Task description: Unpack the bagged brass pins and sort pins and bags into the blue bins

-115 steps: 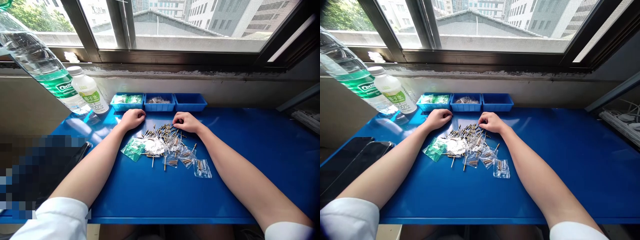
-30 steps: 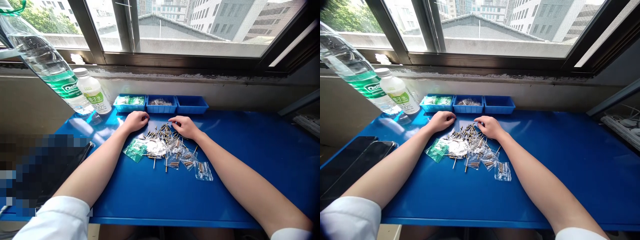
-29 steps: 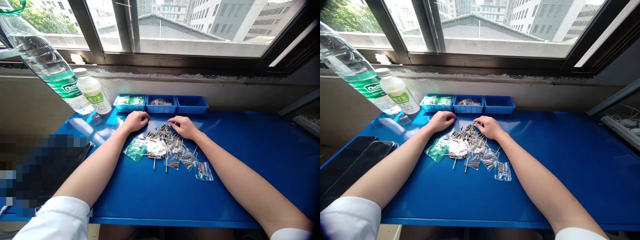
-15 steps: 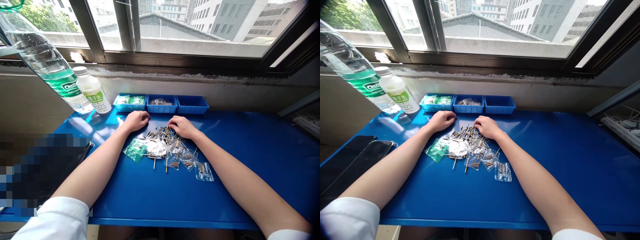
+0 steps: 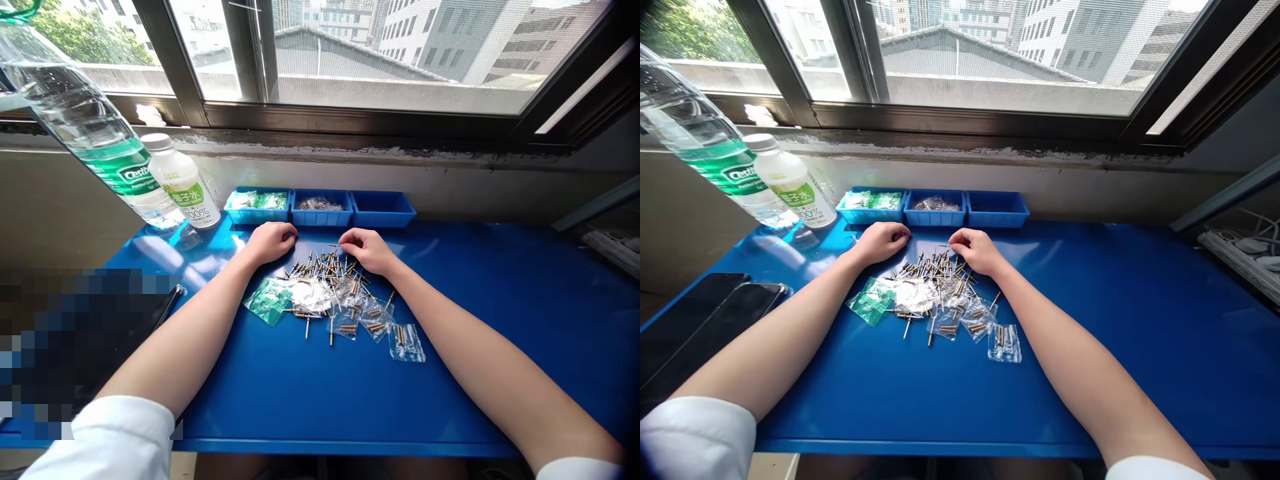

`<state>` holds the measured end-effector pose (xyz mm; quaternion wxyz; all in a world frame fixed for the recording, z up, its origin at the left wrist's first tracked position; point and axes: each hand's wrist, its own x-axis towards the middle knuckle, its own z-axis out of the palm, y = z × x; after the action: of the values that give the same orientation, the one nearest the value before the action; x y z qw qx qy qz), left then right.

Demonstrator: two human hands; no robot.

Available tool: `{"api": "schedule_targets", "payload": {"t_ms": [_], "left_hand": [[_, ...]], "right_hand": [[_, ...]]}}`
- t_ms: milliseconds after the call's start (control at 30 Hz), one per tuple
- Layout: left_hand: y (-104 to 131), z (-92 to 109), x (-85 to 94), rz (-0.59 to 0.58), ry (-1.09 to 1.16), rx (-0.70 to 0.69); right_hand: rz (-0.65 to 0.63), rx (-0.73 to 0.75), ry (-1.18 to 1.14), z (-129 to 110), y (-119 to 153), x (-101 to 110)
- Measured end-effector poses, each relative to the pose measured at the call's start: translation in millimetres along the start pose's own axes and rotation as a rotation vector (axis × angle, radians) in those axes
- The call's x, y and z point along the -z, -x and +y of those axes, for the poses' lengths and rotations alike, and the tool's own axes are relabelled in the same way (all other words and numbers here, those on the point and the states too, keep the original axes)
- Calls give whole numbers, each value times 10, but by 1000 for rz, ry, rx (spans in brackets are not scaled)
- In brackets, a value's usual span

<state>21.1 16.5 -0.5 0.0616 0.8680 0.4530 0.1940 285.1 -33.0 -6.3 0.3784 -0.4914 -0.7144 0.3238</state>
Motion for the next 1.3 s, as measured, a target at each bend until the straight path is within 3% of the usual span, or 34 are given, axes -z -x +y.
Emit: {"api": "schedule_targets", "payload": {"t_ms": [167, 300, 533, 767, 933, 1300], "left_hand": [[-2, 151, -22, -14, 68, -166], [-16, 206, -56, -20, 84, -162], [-24, 178, -63, -32, 89, -129], [-23, 197, -41, -50, 79, -114], [-28, 198, -39, -56, 81, -110], [-29, 192, -45, -49, 83, -103]], "right_hand": [[-62, -73, -219, 25, -16, 47], [9, -110, -306, 24, -16, 45], [582, -105, -247, 187, -104, 31], [888, -161, -88, 409, -192, 225], [938, -204, -63, 517, -218, 300], [939, -237, -75, 469, -216, 280]]}}
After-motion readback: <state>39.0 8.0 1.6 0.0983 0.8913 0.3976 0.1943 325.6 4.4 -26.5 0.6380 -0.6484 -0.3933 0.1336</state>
